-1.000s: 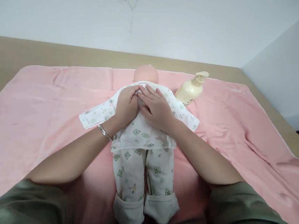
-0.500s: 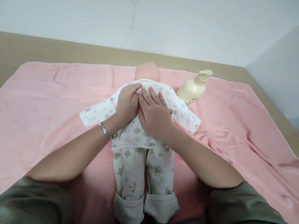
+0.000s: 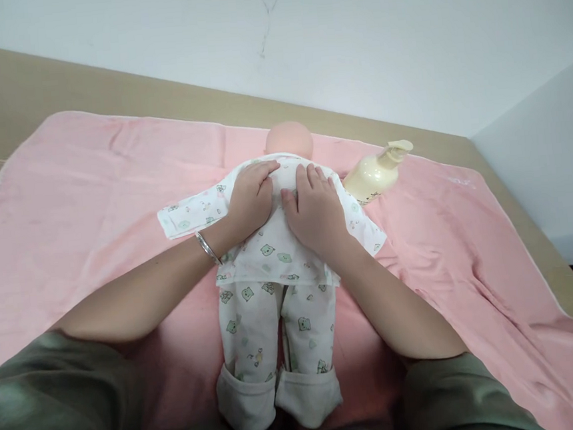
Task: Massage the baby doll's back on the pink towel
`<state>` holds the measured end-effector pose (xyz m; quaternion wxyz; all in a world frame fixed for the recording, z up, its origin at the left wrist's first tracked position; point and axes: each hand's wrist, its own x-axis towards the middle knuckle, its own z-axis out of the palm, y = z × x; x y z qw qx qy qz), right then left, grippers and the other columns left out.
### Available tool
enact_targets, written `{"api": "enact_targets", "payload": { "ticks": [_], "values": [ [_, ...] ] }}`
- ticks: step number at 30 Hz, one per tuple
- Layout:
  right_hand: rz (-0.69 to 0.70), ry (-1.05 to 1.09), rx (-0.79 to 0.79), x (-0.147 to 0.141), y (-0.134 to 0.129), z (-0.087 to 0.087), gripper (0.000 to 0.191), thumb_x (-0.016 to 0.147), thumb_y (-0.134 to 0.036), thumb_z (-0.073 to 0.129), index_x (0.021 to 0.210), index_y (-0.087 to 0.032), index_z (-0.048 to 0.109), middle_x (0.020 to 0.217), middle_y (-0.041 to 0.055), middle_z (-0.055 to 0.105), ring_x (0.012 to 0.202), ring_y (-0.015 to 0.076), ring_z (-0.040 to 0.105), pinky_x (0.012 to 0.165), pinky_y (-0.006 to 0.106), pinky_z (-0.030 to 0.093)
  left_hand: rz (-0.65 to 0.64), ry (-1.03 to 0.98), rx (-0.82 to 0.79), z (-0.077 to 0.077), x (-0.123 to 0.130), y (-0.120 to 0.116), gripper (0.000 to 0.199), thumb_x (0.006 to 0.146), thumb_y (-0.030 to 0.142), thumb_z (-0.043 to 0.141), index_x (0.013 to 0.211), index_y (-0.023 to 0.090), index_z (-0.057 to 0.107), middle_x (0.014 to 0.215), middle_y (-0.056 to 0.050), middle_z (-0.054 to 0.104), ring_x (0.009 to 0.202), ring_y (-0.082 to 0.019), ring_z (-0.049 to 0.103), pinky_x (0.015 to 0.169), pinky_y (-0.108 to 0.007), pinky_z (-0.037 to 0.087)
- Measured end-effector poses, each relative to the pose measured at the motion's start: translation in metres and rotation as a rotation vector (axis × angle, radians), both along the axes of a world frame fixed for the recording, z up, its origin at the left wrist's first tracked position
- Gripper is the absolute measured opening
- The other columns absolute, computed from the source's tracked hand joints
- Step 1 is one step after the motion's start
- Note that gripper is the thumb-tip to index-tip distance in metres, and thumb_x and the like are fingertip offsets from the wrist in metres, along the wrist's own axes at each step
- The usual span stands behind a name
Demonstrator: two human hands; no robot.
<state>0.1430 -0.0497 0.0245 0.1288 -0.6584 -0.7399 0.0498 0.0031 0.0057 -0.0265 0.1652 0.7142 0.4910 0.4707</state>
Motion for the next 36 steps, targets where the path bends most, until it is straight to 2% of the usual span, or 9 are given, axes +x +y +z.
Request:
{"api": "enact_targets", "payload": {
  "ticks": [7,14,18,21,23,25,28,33,36],
  "values": [
    [0.212,-0.052,0.112,-0.018,-0.030,-0.007,0.061,0.106,-0.024,0.037,0.164,-0.004,0.040,0.174,0.0181,0.034,0.165,0.0444,0.023,0.135,0.067,0.022,-0.004,-0.006,-0.058,0.001,-0.001,-0.002,0.046,0.089,0.016,0.042,0.121,0.017,0.076,0.132,-0.006,0.077,0.128,-0.024,0.068,0.120,-0.041,0.053],
    [0.333,0.123,0.029,0.012,0.015,-0.009,0.058,0.104,-0.027,0.039,0.160,-0.018,0.049,0.174,0.0046,0.037,0.167,0.0247,0.026,0.139,0.056,0.016,-0.017,0.004,-0.048,0.005,0.000,-0.003,0.046,0.090,0.014,0.039,0.117,0.018,0.076,0.128,-0.006,0.078,0.123,-0.023,0.070,0.117,-0.040,0.054],
    [0.153,0.151,0.010,0.023,0.032,-0.007,0.060,0.105,-0.031,0.040,0.162,-0.010,0.044,0.174,0.0137,0.036,0.166,0.0300,0.029,0.137,0.060,0.020,0.000,0.023,-0.051,0.004,0.000,-0.002,0.048,0.091,0.017,0.039,0.124,0.017,0.075,0.133,-0.006,0.076,0.129,-0.023,0.067,0.121,-0.040,0.051],
    [-0.044,0.071,0.021,0.012,0.018,-0.005,0.066,0.107,-0.033,0.039,0.161,0.005,0.039,0.170,0.0260,0.039,0.163,0.0376,0.032,0.137,0.060,0.020,0.017,0.030,-0.038,0.002,-0.001,-0.001,0.048,0.091,0.018,0.040,0.123,0.015,0.075,0.133,-0.007,0.076,0.128,-0.023,0.068,0.120,-0.039,0.051],
    [-0.053,0.028,0.033,0.000,0.002,-0.005,0.068,0.107,-0.033,0.040,0.161,0.009,0.035,0.169,0.0305,0.036,0.163,0.0410,0.031,0.136,0.059,0.024,0.017,0.019,-0.034,0.001,-0.001,-0.001,0.048,0.090,0.018,0.040,0.123,0.013,0.075,0.132,-0.008,0.076,0.128,-0.023,0.068,0.120,-0.039,0.051],
    [0.025,0.006,0.066,-0.009,-0.012,-0.006,0.067,0.107,-0.031,0.041,0.162,0.007,0.037,0.171,0.0306,0.032,0.164,0.0425,0.029,0.134,0.060,0.028,0.010,0.006,-0.045,0.001,-0.001,-0.001,0.048,0.090,0.018,0.040,0.122,0.013,0.075,0.133,-0.008,0.076,0.128,-0.023,0.068,0.121,-0.039,0.051],
    [0.183,-0.013,0.129,-0.012,-0.017,-0.009,0.061,0.106,-0.028,0.040,0.162,-0.003,0.043,0.174,0.0223,0.032,0.165,0.0408,0.026,0.136,0.062,0.024,-0.002,-0.009,-0.065,0.003,-0.001,-0.002,0.045,0.090,0.017,0.042,0.121,0.015,0.076,0.132,-0.007,0.077,0.127,-0.023,0.068,0.120,-0.039,0.052],
    [0.412,0.029,0.071,0.012,0.010,-0.009,0.059,0.103,-0.030,0.042,0.159,-0.013,0.049,0.174,0.0082,0.037,0.166,0.0280,0.027,0.139,0.057,0.018,-0.016,-0.005,-0.054,0.008,0.000,-0.005,0.046,0.088,0.013,0.040,0.116,0.018,0.076,0.123,-0.005,0.079,0.118,-0.023,0.071,0.113,-0.036,0.056],
    [0.455,0.091,0.051,0.028,0.029,-0.009,0.057,0.104,-0.030,0.040,0.158,-0.019,0.052,0.172,0.0036,0.042,0.166,0.0236,0.030,0.138,0.054,0.021,-0.019,-0.005,-0.051,0.008,0.000,-0.004,0.047,0.088,0.014,0.040,0.116,0.018,0.077,0.125,-0.004,0.079,0.119,-0.023,0.070,0.113,-0.037,0.056]
  ]
}}
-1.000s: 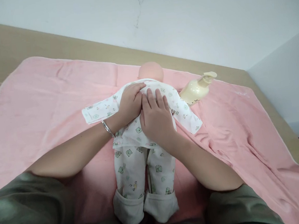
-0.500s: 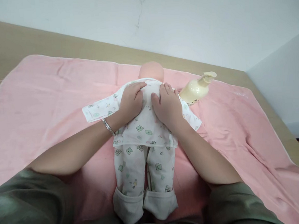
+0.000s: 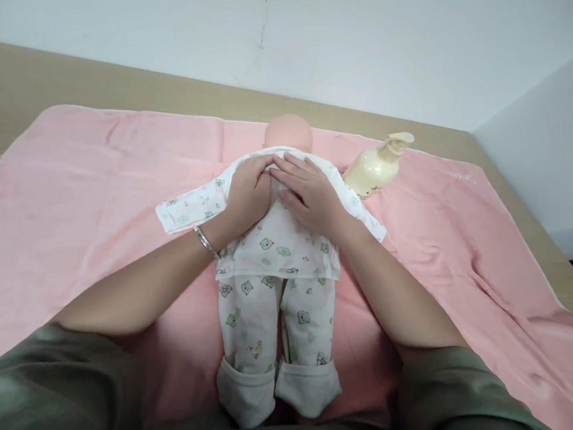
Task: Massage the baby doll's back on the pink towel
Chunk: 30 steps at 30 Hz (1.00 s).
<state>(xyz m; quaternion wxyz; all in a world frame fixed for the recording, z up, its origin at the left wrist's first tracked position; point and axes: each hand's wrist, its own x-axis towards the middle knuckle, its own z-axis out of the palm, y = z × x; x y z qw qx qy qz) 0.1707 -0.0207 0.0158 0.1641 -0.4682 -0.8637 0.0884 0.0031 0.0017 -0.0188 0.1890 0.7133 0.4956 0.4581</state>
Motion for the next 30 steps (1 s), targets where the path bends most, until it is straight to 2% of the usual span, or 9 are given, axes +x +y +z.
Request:
{"api": "enact_targets", "payload": {
  "ticks": [5,8,10,14,16,19,21,26,30],
  "values": [
    [-0.198,-0.004,-0.032,0.000,0.007,0.004,0.061,0.105,-0.031,0.038,0.162,-0.009,0.044,0.174,0.0120,0.035,0.165,0.0289,0.031,0.137,0.055,0.024,0.025,0.011,0.004,-0.004,0.000,0.003,0.050,0.090,0.018,0.039,0.124,0.012,0.075,0.131,-0.008,0.077,0.126,-0.024,0.069,0.118,-0.040,0.053],
    [-0.352,-0.066,-0.052,-0.015,-0.014,0.010,0.066,0.107,-0.032,0.035,0.162,0.005,0.037,0.171,0.0253,0.035,0.163,0.0376,0.034,0.134,0.059,0.029,0.049,0.020,-0.012,-0.005,0.001,0.003,0.049,0.090,0.017,0.040,0.124,0.013,0.075,0.132,-0.008,0.076,0.128,-0.024,0.068,0.120,-0.040,0.052],
    [-0.353,-0.114,-0.022,-0.028,-0.033,0.012,0.067,0.108,-0.032,0.036,0.161,0.009,0.036,0.169,0.0308,0.035,0.161,0.0420,0.035,0.131,0.061,0.035,0.052,0.015,-0.022,-0.005,0.001,0.003,0.047,0.090,0.016,0.041,0.122,0.014,0.075,0.132,-0.007,0.076,0.128,-0.023,0.068,0.121,-0.040,0.052],
    [-0.151,-0.155,0.082,-0.041,-0.052,0.007,0.063,0.105,-0.024,0.040,0.160,0.007,0.040,0.171,0.0269,0.035,0.165,0.0391,0.028,0.137,0.058,0.026,0.045,-0.033,-0.063,-0.004,0.000,0.002,0.047,0.089,0.012,0.041,0.121,0.016,0.075,0.131,-0.005,0.077,0.128,-0.022,0.068,0.120,-0.038,0.052],
    [-0.070,-0.128,0.066,-0.036,-0.043,0.005,0.062,0.103,-0.024,0.041,0.160,0.003,0.043,0.171,0.0213,0.037,0.166,0.0324,0.029,0.140,0.054,0.021,0.056,-0.056,-0.077,-0.002,0.000,0.002,0.047,0.088,0.010,0.040,0.118,0.017,0.076,0.128,-0.005,0.078,0.125,-0.022,0.069,0.118,-0.037,0.054],
    [0.004,-0.042,-0.001,-0.018,-0.018,0.005,0.055,0.103,-0.025,0.040,0.155,-0.014,0.055,0.171,0.0053,0.042,0.166,0.0247,0.029,0.140,0.053,0.019,0.075,-0.069,-0.084,0.000,0.001,0.001,0.047,0.088,0.008,0.039,0.115,0.017,0.077,0.124,-0.005,0.079,0.120,-0.022,0.071,0.113,-0.037,0.057],
    [-0.009,0.015,-0.030,-0.008,-0.005,0.005,0.053,0.104,-0.024,0.039,0.153,-0.021,0.058,0.170,-0.0008,0.044,0.167,0.0239,0.027,0.139,0.055,0.019,0.070,-0.069,-0.074,0.001,0.001,0.000,0.047,0.088,0.009,0.040,0.117,0.016,0.077,0.126,-0.007,0.079,0.120,-0.022,0.071,0.113,-0.036,0.056],
    [-0.144,0.053,-0.028,-0.004,0.000,0.001,0.060,0.102,-0.029,0.045,0.161,-0.019,0.048,0.174,0.0040,0.037,0.166,0.0284,0.029,0.137,0.057,0.021,0.020,-0.073,-0.039,0.001,0.002,-0.001,0.051,0.087,0.009,0.040,0.123,0.011,0.076,0.130,-0.008,0.077,0.124,-0.022,0.069,0.116,-0.036,0.053],
    [-0.162,0.057,-0.019,-0.008,-0.005,-0.001,0.060,0.102,-0.029,0.045,0.161,-0.020,0.047,0.174,0.0037,0.038,0.166,0.0279,0.029,0.137,0.057,0.021,0.024,-0.041,-0.070,0.006,0.003,-0.002,0.052,0.087,0.009,0.040,0.124,0.012,0.075,0.132,-0.008,0.077,0.126,-0.023,0.068,0.117,-0.039,0.053]
  ]
}}
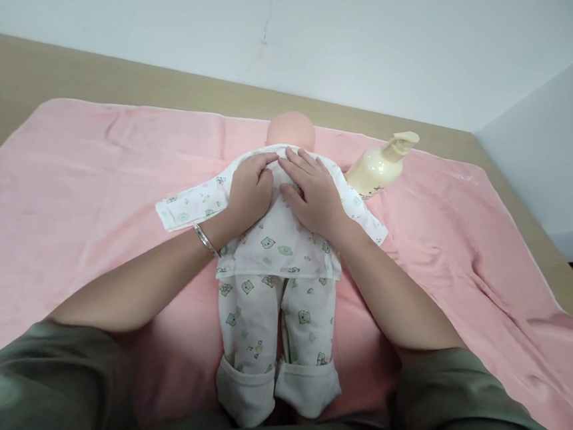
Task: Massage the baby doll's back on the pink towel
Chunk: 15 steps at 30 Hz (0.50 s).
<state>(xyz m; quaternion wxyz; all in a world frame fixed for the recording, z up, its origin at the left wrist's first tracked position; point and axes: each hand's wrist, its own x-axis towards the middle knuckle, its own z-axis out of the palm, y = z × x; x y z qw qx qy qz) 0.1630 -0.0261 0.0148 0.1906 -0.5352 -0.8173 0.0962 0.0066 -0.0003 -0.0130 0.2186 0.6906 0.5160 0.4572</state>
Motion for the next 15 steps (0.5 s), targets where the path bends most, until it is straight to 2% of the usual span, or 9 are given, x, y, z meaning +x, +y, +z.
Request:
{"api": "enact_targets", "payload": {
  "ticks": [2,4,6,9,12,15],
  "values": [
    [0.006,0.001,-0.012,0.001,0.001,0.000,0.061,0.101,-0.028,0.045,0.162,-0.020,0.047,0.174,0.0032,0.038,0.166,0.0277,0.029,0.138,0.056,0.021,-0.012,0.064,-0.017,0.003,0.002,-0.004,0.052,0.088,0.009,0.040,0.128,0.010,0.073,0.135,-0.011,0.075,0.127,-0.026,0.067,0.120,-0.044,0.051],
    [0.024,-0.002,-0.024,0.004,0.004,0.001,0.061,0.102,-0.027,0.043,0.162,-0.018,0.045,0.175,0.0039,0.035,0.167,0.0268,0.027,0.138,0.053,0.020,-0.025,0.162,-0.027,0.006,0.005,-0.011,0.054,0.092,0.011,0.038,0.137,0.006,0.067,0.145,-0.015,0.068,0.138,-0.029,0.061,0.127,-0.050,0.044],
    [0.014,-0.009,-0.039,0.008,0.010,0.001,0.062,0.103,-0.027,0.039,0.164,-0.013,0.042,0.177,0.0076,0.031,0.167,0.0252,0.025,0.139,0.052,0.018,-0.042,0.278,-0.018,0.007,0.008,-0.020,0.055,0.098,0.015,0.035,0.147,0.003,0.058,0.158,-0.018,0.057,0.153,-0.031,0.048,0.135,-0.056,0.030],
    [-0.095,-0.018,-0.083,0.011,0.018,0.002,0.065,0.106,-0.026,0.031,0.166,-0.002,0.033,0.177,0.0165,0.025,0.168,0.0259,0.023,0.139,0.053,0.016,-0.079,0.422,0.012,0.010,0.011,-0.034,0.056,0.105,0.023,0.032,0.155,0.004,0.049,0.169,-0.017,0.042,0.164,-0.030,0.029,0.140,-0.056,0.013],
    [-0.186,-0.050,-0.095,0.008,0.016,0.005,0.065,0.107,-0.027,0.028,0.165,0.003,0.032,0.174,0.0219,0.031,0.166,0.0329,0.027,0.137,0.058,0.019,-0.090,0.476,-0.031,0.015,0.012,-0.038,0.058,0.107,0.025,0.030,0.159,0.004,0.043,0.173,-0.017,0.035,0.166,-0.029,0.024,0.140,-0.055,0.012],
    [-0.223,-0.092,-0.055,-0.003,-0.001,0.008,0.063,0.107,-0.026,0.028,0.161,0.005,0.038,0.169,0.0257,0.040,0.162,0.0386,0.034,0.135,0.061,0.026,-0.089,0.479,-0.132,0.018,0.009,-0.026,0.061,0.106,0.026,0.032,0.162,0.002,0.037,0.174,-0.019,0.030,0.166,-0.031,0.022,0.139,-0.056,0.015]
  ]
}}
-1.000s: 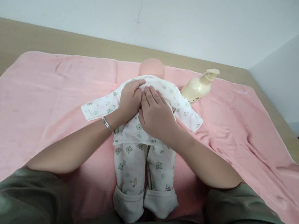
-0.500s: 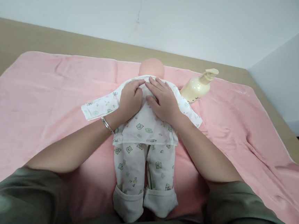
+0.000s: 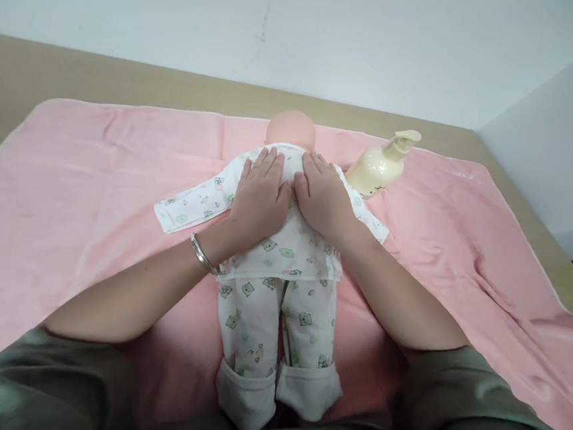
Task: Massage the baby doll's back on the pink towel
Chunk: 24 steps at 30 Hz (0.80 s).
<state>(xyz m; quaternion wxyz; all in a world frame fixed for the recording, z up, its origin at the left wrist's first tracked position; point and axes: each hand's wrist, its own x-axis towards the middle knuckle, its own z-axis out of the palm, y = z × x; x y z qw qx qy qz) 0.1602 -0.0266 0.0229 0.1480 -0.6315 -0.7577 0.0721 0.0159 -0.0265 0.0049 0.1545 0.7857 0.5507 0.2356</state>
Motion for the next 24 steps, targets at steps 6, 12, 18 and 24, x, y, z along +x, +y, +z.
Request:
{"api": "enact_targets", "payload": {
  "ticks": [6,12,18,24],
  "values": [
    [0.133,-0.074,0.107,-0.024,-0.038,-0.001,0.061,0.106,-0.024,0.037,0.159,0.005,0.044,0.169,0.0256,0.039,0.163,0.0394,0.031,0.137,0.056,0.028,0.019,-0.024,-0.005,-0.004,-0.012,0.030,0.058,0.103,0.026,0.031,0.152,0.004,0.053,0.167,-0.018,0.044,0.158,-0.031,0.040,0.136,-0.051,0.029],
    [0.153,0.018,-0.059,-0.004,-0.004,0.003,0.063,0.103,-0.018,0.034,0.164,-0.002,0.038,0.176,0.0152,0.031,0.167,0.0299,0.025,0.140,0.052,0.018,-0.021,0.042,0.142,-0.004,-0.003,0.000,0.059,0.105,0.023,0.026,0.153,-0.002,0.051,0.163,-0.023,0.049,0.156,-0.034,0.043,0.135,-0.055,0.030],
    [0.033,0.017,-0.074,0.007,0.013,0.002,0.065,0.108,-0.027,0.033,0.164,0.005,0.030,0.174,0.0247,0.030,0.166,0.0353,0.027,0.138,0.056,0.019,-0.066,0.058,0.068,0.004,0.002,-0.010,0.059,0.103,0.020,0.030,0.156,-0.002,0.046,0.170,-0.023,0.037,0.163,-0.032,0.031,0.138,-0.056,0.022],
    [0.003,-0.053,-0.002,-0.015,-0.023,0.006,0.063,0.108,-0.024,0.035,0.161,0.009,0.037,0.168,0.0282,0.040,0.162,0.0382,0.034,0.137,0.054,0.027,-0.018,0.052,0.026,0.000,-0.009,0.021,0.061,0.102,0.028,0.036,0.155,-0.001,0.047,0.166,-0.024,0.043,0.160,-0.036,0.036,0.136,-0.055,0.027]
  ]
}}
